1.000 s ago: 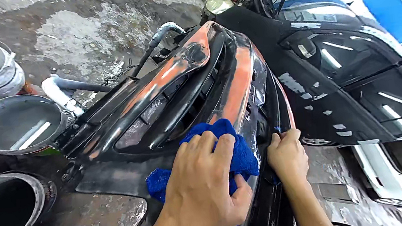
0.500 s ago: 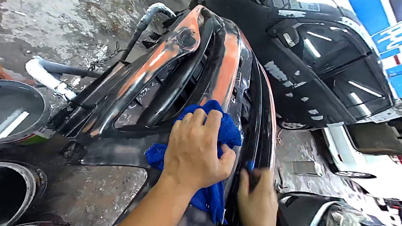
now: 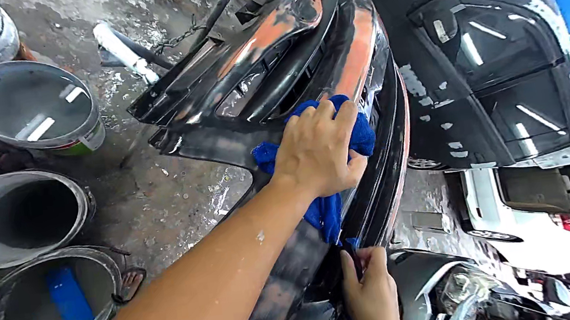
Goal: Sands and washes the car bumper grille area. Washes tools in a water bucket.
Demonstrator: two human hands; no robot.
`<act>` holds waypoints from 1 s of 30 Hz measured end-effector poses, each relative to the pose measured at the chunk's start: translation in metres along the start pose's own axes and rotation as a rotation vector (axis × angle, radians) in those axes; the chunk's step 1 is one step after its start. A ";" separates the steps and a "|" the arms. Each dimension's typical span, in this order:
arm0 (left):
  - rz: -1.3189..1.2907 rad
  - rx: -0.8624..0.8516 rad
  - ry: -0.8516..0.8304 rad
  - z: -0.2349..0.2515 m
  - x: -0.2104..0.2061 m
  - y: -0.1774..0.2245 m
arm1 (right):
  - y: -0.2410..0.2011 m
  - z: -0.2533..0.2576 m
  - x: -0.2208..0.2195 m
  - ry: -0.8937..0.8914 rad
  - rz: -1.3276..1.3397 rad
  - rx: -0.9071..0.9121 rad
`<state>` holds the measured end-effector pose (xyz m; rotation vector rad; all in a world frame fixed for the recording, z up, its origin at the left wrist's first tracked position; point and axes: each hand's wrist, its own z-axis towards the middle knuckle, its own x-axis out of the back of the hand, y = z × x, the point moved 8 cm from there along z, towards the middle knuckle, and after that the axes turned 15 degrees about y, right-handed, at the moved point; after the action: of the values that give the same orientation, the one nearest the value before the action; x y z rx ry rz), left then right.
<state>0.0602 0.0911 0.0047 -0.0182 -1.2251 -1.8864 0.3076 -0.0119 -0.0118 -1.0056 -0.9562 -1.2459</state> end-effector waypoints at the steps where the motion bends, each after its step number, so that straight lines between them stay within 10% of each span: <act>1: 0.000 -0.003 0.002 0.001 -0.001 0.000 | 0.002 0.001 0.000 0.005 0.026 0.000; 5: 0.011 -0.010 -0.004 -0.001 -0.001 0.002 | 0.014 0.065 -0.005 -0.002 0.040 -0.136; 11: 0.020 -0.008 0.009 0.001 0.003 0.000 | 0.000 -0.052 0.006 0.047 0.037 0.008; 16: 0.021 -0.001 -0.029 -0.003 0.000 0.004 | 0.018 0.016 0.007 0.107 0.065 -0.070; 21: 0.038 -0.005 0.010 -0.002 0.004 0.002 | 0.001 -0.057 0.000 0.126 0.008 -0.024; 30: 0.042 -0.025 0.039 0.000 0.003 0.003 | 0.003 0.071 -0.019 0.188 -0.029 -0.201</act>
<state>0.0602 0.0887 0.0089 -0.0202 -1.1666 -1.8574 0.3072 0.0614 -0.0095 -1.0115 -0.7122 -1.4550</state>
